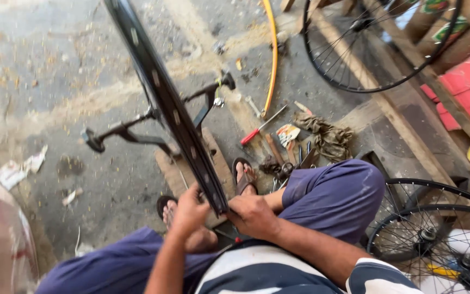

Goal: The person sits on the floor of a bicycle repair workshop with a bicycle wheel held across their lap. They turn the wheel, manipulate the spokes and spoke nipples by hand at the rim, and work around the hub and rim, adjusting components of the wheel.

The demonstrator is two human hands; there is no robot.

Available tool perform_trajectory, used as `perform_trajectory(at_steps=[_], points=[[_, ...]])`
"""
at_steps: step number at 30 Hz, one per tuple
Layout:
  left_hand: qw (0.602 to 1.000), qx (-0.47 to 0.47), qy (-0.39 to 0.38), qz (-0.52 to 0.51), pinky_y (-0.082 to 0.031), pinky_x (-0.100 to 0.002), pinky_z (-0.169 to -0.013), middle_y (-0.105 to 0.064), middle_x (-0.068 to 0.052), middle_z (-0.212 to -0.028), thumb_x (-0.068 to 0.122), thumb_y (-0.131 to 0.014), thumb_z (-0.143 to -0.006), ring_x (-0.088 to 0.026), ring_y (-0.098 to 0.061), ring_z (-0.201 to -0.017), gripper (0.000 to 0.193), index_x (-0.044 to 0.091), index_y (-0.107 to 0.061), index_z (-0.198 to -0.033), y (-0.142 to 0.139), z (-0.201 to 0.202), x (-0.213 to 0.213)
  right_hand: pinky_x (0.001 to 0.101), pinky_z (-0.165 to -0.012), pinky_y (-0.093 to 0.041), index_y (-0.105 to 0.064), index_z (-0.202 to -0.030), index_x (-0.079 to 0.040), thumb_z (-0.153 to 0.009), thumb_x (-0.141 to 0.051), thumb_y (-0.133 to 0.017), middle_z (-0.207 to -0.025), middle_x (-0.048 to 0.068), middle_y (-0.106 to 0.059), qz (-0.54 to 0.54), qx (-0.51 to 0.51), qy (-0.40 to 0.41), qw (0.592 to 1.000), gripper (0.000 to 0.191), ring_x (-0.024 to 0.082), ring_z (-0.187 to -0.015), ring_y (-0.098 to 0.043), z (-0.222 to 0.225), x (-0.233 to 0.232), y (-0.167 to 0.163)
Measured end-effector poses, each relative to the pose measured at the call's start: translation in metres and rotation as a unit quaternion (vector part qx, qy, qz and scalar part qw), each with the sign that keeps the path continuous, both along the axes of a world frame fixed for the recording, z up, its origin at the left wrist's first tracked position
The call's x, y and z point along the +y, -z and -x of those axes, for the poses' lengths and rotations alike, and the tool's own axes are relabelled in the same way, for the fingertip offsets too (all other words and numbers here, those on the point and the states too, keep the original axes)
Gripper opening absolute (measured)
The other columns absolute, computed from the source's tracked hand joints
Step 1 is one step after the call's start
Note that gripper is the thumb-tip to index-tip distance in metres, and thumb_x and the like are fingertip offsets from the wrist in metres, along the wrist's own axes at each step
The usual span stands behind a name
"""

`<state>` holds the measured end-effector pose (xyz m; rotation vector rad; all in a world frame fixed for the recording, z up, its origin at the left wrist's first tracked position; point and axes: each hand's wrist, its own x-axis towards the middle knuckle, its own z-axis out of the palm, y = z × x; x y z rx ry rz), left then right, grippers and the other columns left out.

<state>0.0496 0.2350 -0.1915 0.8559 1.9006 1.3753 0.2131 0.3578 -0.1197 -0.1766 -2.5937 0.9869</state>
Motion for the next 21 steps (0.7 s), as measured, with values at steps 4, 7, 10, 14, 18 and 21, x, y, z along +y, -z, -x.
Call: perform_trajectory(at_steps=[4,7,10,14,18,21], points=[[0.883,-0.428,0.098,-0.163,-0.047,-0.028,-0.071,-0.07,-0.004,-0.108,0.021,-0.079,-0.085,-0.013,-0.059,-0.087,0.052,0.0,-0.065,-0.13,0.013,0.008,-0.018,0.0459,-0.064,-0.051,-0.068,-0.089,-0.008,-0.083,-0.014,-0.084,-0.08,0.016,-0.067,0.002,0.009,0.003,1.0,0.018,0.037,-0.073,-0.067,-0.01,0.005,-0.016],[0.979,-0.186,0.075,-0.04,-0.05,-0.032,-0.073,-0.066,-0.008,-0.092,0.027,-0.079,-0.09,-0.014,-0.058,-0.084,0.037,-0.002,-0.068,-0.11,0.023,0.0,-0.006,0.0456,-0.067,-0.054,-0.07,-0.104,-0.003,-0.082,-0.009,-0.079,-0.09,0.018,-0.067,0.014,0.038,-0.018,0.999,0.025,0.037,-0.079,-0.068,-0.011,0.012,-0.006],[0.979,0.166,-0.056,0.108,-0.052,-0.052,-0.074,-0.071,-0.022,-0.091,0.041,-0.084,-0.078,-0.044,-0.067,-0.086,0.058,0.001,-0.061,-0.113,0.016,-0.02,0.019,0.0472,-0.063,-0.052,-0.073,-0.097,-0.005,-0.083,-0.006,-0.081,-0.082,0.018,-0.068,-0.053,-0.015,-0.023,0.998,0.016,0.038,-0.072,-0.068,-0.002,0.013,0.018],[0.969,0.159,-0.088,0.165,-0.054,-0.053,-0.08,-0.072,-0.023,-0.094,0.045,-0.079,-0.089,-0.044,-0.069,-0.091,0.052,0.002,-0.061,-0.113,-0.013,-0.023,0.03,0.0421,-0.07,-0.055,-0.073,-0.107,-0.003,-0.093,0.0,-0.075,-0.092,0.019,-0.072,0.015,0.008,-0.017,1.0,0.014,0.036,-0.081,-0.073,0.001,0.008,0.02],[0.933,-0.312,0.13,-0.123,-0.064,-0.037,-0.073,-0.073,-0.003,-0.11,0.028,-0.074,-0.09,-0.018,-0.074,-0.092,0.041,0.008,-0.063,-0.123,-0.025,0.007,0.002,0.039,-0.071,-0.055,-0.074,-0.104,-0.005,-0.094,-0.002,-0.077,-0.091,0.016,-0.072,-0.016,-0.027,0.008,0.999,0.011,0.031,-0.08,-0.073,-0.013,0.013,-0.019],[0.812,-0.472,0.195,-0.282,-0.057,-0.03,-0.085,-0.073,-0.002,-0.116,0.017,-0.071,-0.099,-0.011,-0.066,-0.099,0.032,0.003,-0.065,-0.127,-0.018,0.009,-0.006,0.0367,-0.07,-0.055,-0.074,-0.105,-0.003,-0.093,-0.004,-0.081,-0.091,0.015,-0.073,-0.008,-0.018,0.011,1.0,0.014,0.027,-0.078,-0.073,-0.016,0.014,-0.033]])
